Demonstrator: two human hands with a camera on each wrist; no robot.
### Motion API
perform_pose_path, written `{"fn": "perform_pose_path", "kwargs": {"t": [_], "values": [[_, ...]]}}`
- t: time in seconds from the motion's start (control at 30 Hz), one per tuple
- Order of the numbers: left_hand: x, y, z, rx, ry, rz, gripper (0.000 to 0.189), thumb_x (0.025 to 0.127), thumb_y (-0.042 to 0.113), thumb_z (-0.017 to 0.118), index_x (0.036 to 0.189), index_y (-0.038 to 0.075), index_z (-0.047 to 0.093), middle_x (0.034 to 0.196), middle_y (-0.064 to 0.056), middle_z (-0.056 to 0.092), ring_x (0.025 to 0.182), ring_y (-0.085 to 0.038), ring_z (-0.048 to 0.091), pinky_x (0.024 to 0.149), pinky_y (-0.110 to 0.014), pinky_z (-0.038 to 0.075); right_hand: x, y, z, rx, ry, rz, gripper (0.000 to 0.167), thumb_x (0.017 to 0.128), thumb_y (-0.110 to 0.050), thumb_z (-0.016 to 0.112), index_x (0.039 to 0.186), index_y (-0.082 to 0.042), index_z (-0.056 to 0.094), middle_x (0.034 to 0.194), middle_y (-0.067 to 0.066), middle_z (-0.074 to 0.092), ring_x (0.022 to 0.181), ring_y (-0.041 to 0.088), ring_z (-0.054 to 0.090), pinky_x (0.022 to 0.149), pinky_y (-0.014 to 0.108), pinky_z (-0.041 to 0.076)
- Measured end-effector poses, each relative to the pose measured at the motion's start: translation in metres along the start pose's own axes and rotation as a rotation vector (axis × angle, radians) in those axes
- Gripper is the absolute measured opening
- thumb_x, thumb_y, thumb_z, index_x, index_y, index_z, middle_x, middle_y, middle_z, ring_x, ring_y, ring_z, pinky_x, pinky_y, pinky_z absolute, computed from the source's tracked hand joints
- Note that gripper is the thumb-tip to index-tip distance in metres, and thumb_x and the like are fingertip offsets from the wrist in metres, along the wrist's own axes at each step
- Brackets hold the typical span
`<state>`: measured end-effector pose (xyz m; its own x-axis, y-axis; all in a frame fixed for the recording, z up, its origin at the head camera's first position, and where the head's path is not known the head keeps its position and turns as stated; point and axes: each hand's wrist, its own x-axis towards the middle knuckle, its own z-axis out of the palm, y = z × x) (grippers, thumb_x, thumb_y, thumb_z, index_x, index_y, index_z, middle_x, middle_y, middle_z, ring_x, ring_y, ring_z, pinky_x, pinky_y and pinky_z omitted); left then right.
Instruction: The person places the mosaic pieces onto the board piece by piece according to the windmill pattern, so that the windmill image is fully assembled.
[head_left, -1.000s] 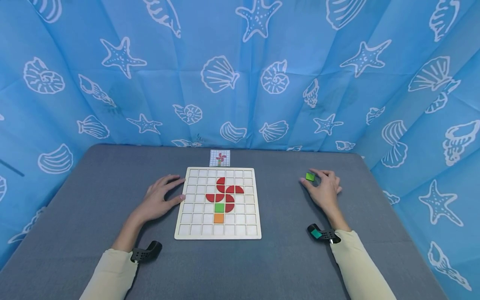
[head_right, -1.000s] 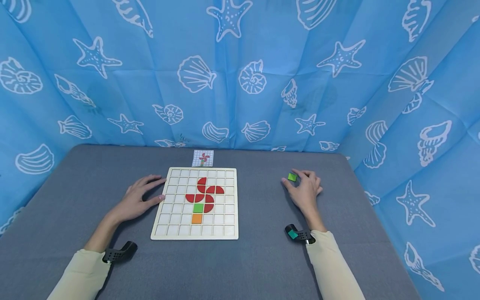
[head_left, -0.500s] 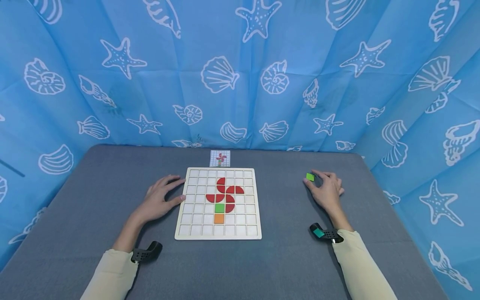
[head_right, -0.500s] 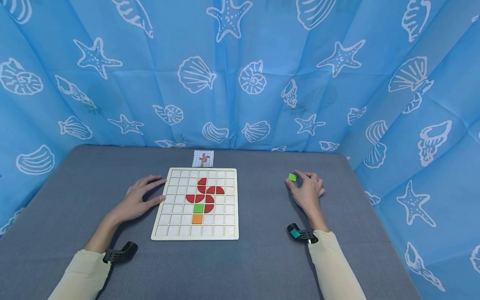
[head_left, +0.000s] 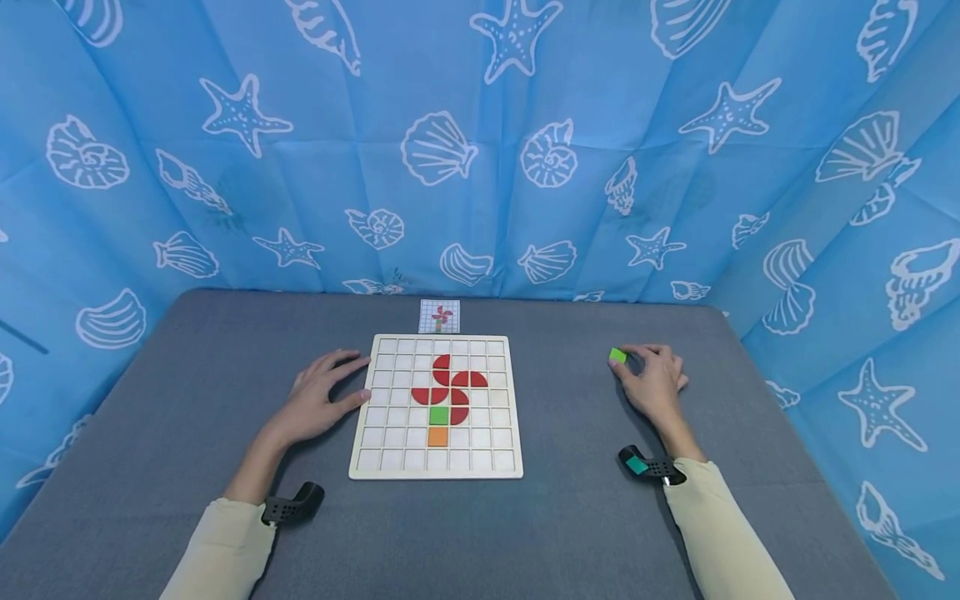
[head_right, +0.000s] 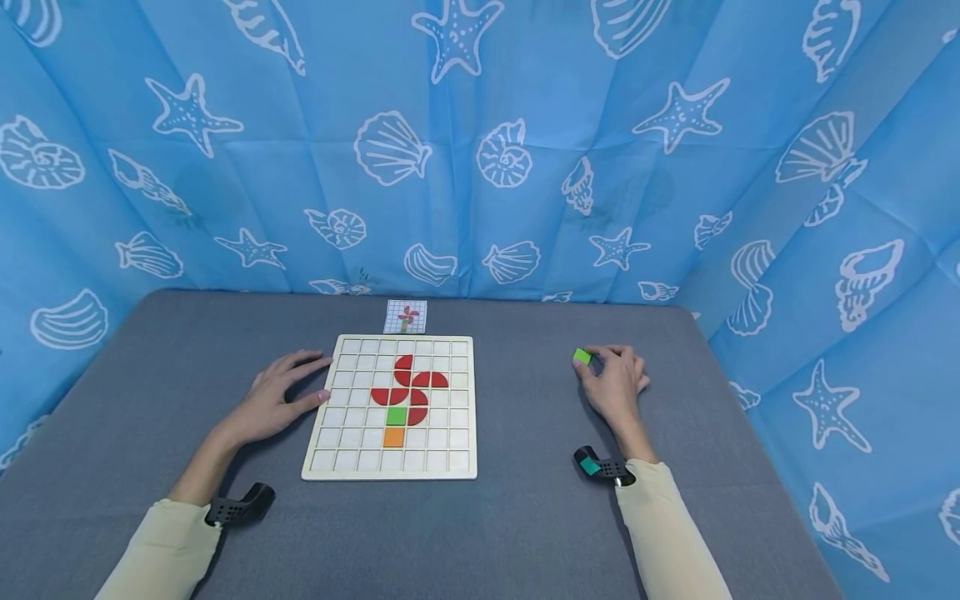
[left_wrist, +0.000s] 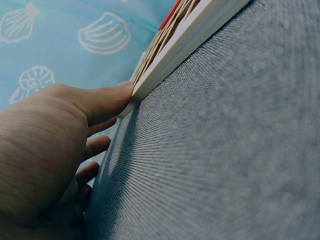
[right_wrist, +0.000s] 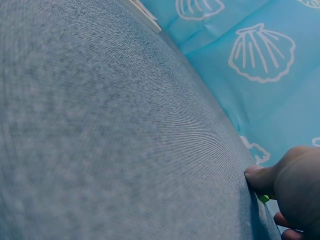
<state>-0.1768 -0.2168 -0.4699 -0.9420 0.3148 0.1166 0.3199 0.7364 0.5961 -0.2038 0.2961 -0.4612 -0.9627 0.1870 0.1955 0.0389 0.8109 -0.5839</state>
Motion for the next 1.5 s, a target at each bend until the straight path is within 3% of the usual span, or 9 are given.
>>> {"fn": "perform_pose_path", "kwargs": {"t": [0.4, 0.9, 1.5], "values": [[-0.001, 0.001, -0.001, 0.001, 0.005, 0.003, 0.061, 0.098, 0.037, 0.068, 0.149, 0.007, 0.052, 0.155, -0.021, 0.039, 0.147, -0.048, 0.021, 0.109, -0.073, 0.013, -0.001, -0.002, -0.002, 0.018, 0.015, -0.002, 0.035, 0.098, -0.016, 0.07, 0.124, 0.006, 0.066, 0.134, 0.033, 0.042, 0.122, 0.051, 0.033, 0.095, 0.065, 0.019], [-0.002, 0.004, -0.003, 0.008, -0.004, -0.017, 0.061, 0.099, 0.036, 0.067, 0.15, 0.007, 0.051, 0.155, -0.022, 0.039, 0.148, -0.047, 0.021, 0.108, -0.073, 0.014, -0.003, -0.022, -0.012, 0.062, 0.044, -0.096, 0.034, 0.097, -0.018, 0.072, 0.12, 0.007, 0.069, 0.128, 0.03, 0.047, 0.118, 0.049, 0.036, 0.093, 0.064, 0.02], [-0.002, 0.005, -0.004, 0.006, -0.009, -0.01, 0.06, 0.099, 0.037, 0.067, 0.15, 0.008, 0.051, 0.155, -0.021, 0.039, 0.148, -0.047, 0.021, 0.108, -0.072, 0.014, -0.014, -0.058, -0.017, 0.129, 0.035, -0.248, 0.028, 0.092, -0.012, 0.076, 0.113, 0.007, 0.072, 0.122, 0.03, 0.052, 0.117, 0.051, 0.039, 0.096, 0.071, 0.017]]}}
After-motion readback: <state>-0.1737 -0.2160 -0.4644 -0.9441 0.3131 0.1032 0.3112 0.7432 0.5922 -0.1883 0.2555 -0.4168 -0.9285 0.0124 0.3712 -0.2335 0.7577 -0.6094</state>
